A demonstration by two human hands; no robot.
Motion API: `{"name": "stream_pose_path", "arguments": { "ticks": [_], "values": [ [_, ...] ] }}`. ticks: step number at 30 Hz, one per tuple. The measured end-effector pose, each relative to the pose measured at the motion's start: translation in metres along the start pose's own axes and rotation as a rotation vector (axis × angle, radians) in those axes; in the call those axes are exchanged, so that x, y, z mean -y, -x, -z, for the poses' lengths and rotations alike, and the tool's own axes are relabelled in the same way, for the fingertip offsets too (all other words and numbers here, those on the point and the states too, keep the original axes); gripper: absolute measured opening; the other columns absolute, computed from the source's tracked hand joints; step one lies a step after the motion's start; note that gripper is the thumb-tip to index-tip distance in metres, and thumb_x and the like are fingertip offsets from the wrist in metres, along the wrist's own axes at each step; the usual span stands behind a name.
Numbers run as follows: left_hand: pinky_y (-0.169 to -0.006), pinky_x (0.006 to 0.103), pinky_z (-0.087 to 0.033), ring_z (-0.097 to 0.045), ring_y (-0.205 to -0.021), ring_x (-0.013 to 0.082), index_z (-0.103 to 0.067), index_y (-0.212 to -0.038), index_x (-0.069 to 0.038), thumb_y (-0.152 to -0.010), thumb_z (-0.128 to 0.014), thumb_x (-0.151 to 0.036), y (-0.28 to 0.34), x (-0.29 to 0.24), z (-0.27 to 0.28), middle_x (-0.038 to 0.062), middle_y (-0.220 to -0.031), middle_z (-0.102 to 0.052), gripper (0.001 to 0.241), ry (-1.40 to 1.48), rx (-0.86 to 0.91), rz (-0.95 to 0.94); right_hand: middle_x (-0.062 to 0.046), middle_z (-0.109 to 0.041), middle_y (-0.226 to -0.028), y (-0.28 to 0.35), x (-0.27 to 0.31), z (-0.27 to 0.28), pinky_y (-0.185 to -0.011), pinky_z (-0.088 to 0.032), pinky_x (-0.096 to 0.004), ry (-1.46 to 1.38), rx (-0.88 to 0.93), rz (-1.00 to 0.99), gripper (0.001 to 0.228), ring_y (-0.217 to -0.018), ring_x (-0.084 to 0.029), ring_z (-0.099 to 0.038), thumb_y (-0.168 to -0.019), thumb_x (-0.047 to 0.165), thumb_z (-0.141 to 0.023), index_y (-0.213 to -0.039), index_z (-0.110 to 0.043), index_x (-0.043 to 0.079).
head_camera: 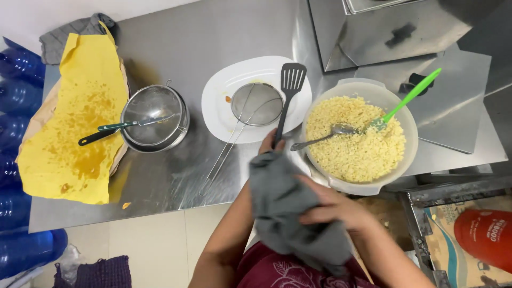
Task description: Frying small food particles in a wok and then straining them out of the hot oil using metal strainers.
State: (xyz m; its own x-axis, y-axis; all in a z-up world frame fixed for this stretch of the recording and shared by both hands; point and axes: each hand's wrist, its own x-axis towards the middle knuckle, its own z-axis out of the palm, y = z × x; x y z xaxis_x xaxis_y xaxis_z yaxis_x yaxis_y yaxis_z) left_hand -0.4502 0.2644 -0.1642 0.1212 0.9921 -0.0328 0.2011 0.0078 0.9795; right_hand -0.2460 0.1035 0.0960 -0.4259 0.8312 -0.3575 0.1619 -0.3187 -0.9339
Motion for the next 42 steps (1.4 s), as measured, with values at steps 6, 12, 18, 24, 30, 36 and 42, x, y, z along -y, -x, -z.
{"name": "stream_pose_path", "arguments": {
  "ticks": [6,12,18,24,30,36,42],
  "values": [
    [-0.103,0.0532,-0.054,-0.063,-0.125,0.0433,-0.048,-0.160,-0.016,-0.098,-0.071,-0.043,0.062,-0.011,0.098,0.020,-0.141,-0.059,0.071,-0.591,-0.048,0.113,-0.031,-0.057,-0.147,-0.080,0.022,-0.056,-0.118,-0.037,-0.057,0.074,0.075,0.153,0.085,-0.144,-0.044,-0.049,-0.087,0.022,-0.082,-0.159,-0.040,0.009],
    [-0.094,0.0508,-0.056,-0.067,-0.116,0.0328,-0.064,-0.137,-0.021,-0.092,-0.077,-0.039,0.078,-0.021,0.175,0.008,-0.124,-0.066,0.050,-1.038,-0.217,0.211,-0.024,-0.053,-0.153,-0.129,-0.007,-0.074,-0.121,-0.037,-0.055,-0.125,-0.261,-0.067,0.083,-0.147,-0.041,-0.047,-0.087,0.028,-0.081,-0.158,-0.041,0.015],
    [-0.088,0.0521,-0.058,-0.073,-0.106,0.0396,-0.072,-0.124,-0.017,-0.101,-0.069,-0.035,0.073,-0.026,0.203,0.011,-0.110,-0.073,0.029,-0.679,-0.288,0.214,-0.025,-0.048,-0.149,-0.141,0.020,-0.085,-0.109,-0.043,-0.056,-0.491,-0.577,-0.203,0.078,-0.134,-0.042,-0.053,-0.088,0.028,-0.074,-0.157,-0.038,0.019],
    [-0.062,0.0377,-0.049,-0.062,-0.073,0.0273,-0.073,-0.111,-0.009,-0.113,-0.050,-0.026,0.087,-0.051,0.204,0.013,-0.084,-0.065,0.029,0.001,-0.237,0.345,-0.028,-0.036,-0.158,-0.169,0.011,-0.078,-0.107,-0.044,-0.065,-0.634,-0.643,-0.183,0.074,-0.139,-0.050,-0.046,-0.088,0.024,-0.070,-0.153,-0.036,0.020],
    [-0.031,0.0261,-0.038,-0.046,-0.037,0.0143,-0.071,-0.112,-0.001,-0.113,-0.049,-0.023,0.138,-0.112,0.188,0.009,-0.060,-0.052,0.031,0.362,-0.251,0.467,-0.035,-0.039,-0.157,-0.170,0.023,-0.093,-0.118,-0.033,-0.066,-0.341,-0.586,-0.048,0.076,-0.149,-0.053,-0.038,-0.093,0.023,-0.074,-0.157,-0.038,0.006],
    [-0.026,0.0258,-0.037,-0.045,-0.032,0.0140,-0.071,-0.117,0.001,-0.114,-0.048,-0.020,0.154,-0.132,0.179,0.009,-0.058,-0.051,0.032,0.362,-0.265,0.357,-0.031,-0.034,-0.153,-0.214,-0.055,-0.097,-0.125,-0.028,-0.061,0.110,-0.589,0.158,0.089,-0.148,-0.053,-0.034,-0.091,0.026,-0.084,-0.157,-0.027,0.009],
    [-0.026,0.0268,-0.037,-0.048,-0.032,0.0155,-0.072,-0.105,-0.001,-0.112,-0.053,-0.022,0.157,-0.163,0.190,0.009,-0.054,-0.055,0.029,0.361,-0.229,0.313,-0.023,-0.034,-0.152,-0.239,-0.073,-0.117,-0.119,-0.038,-0.065,0.733,-0.334,0.087,0.079,-0.145,-0.056,-0.038,-0.090,0.041,-0.080,-0.156,-0.046,0.015]
  ]
}}
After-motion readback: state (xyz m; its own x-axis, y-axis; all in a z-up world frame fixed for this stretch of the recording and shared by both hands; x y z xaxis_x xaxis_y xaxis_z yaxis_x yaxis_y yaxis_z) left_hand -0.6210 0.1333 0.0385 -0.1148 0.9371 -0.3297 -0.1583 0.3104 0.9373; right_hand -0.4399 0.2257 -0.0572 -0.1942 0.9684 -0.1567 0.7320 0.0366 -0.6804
